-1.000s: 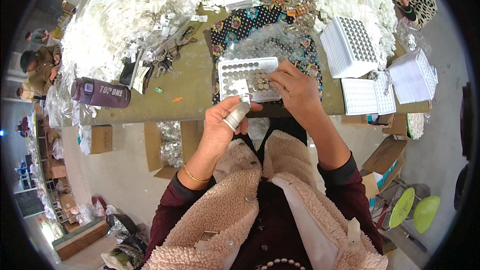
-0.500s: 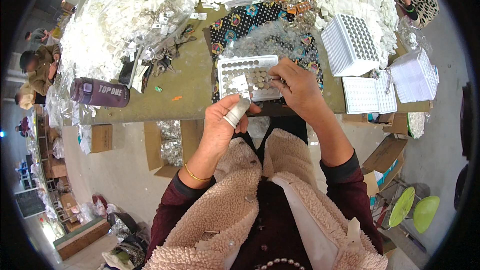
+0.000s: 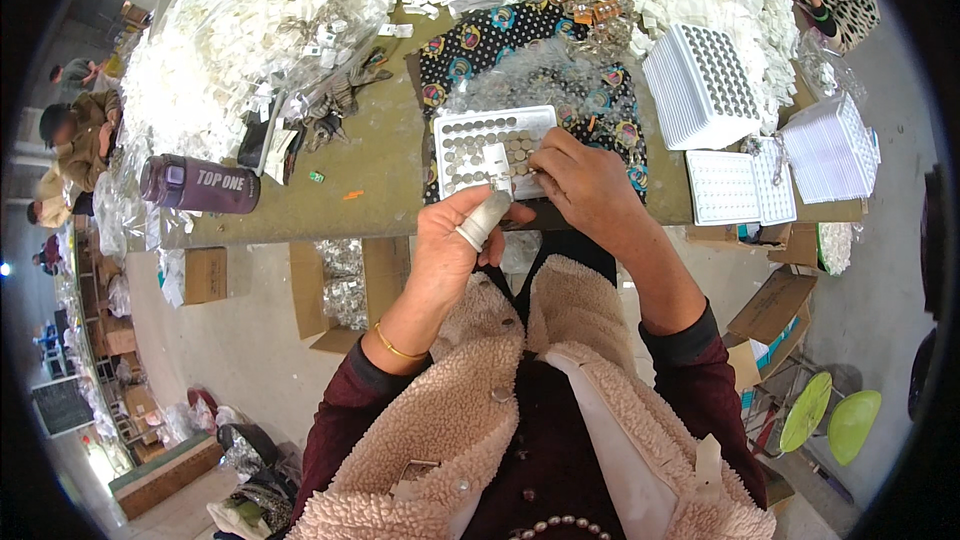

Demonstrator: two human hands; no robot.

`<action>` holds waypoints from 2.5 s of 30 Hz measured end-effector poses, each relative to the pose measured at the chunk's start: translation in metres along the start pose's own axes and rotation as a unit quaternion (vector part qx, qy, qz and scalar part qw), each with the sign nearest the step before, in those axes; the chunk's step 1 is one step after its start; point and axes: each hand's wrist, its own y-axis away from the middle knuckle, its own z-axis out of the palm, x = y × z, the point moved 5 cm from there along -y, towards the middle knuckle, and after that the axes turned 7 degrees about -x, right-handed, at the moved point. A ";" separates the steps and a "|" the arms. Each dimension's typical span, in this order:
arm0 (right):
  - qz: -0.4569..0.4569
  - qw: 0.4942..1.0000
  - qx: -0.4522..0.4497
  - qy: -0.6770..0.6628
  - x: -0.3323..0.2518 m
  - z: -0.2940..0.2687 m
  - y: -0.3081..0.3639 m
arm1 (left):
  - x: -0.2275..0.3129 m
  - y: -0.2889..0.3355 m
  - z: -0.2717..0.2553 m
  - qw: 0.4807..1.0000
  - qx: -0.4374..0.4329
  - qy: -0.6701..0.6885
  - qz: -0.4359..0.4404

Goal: The person repeatedly picks small cylindrical components from a white tray, applies a substance from a small white tube to each, and places them back into the tray. The process is repeated continuously throughout the clip.

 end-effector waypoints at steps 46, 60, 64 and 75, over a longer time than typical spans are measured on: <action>0.071 0.995 0.025 0.061 0.012 0.012 -0.005 | -0.004 0.004 -0.006 0.997 0.022 0.067 -0.010; 0.029 0.999 0.040 0.014 0.002 0.001 -0.009 | 0.002 0.001 0.001 0.997 0.000 0.072 0.012; -0.026 0.979 0.102 -0.172 -0.014 -0.007 -0.001 | 0.000 0.000 0.003 0.997 -0.007 0.079 0.017; -0.044 0.981 0.098 -0.161 -0.021 -0.001 -0.002 | 0.001 0.002 0.006 0.999 -0.020 0.034 0.021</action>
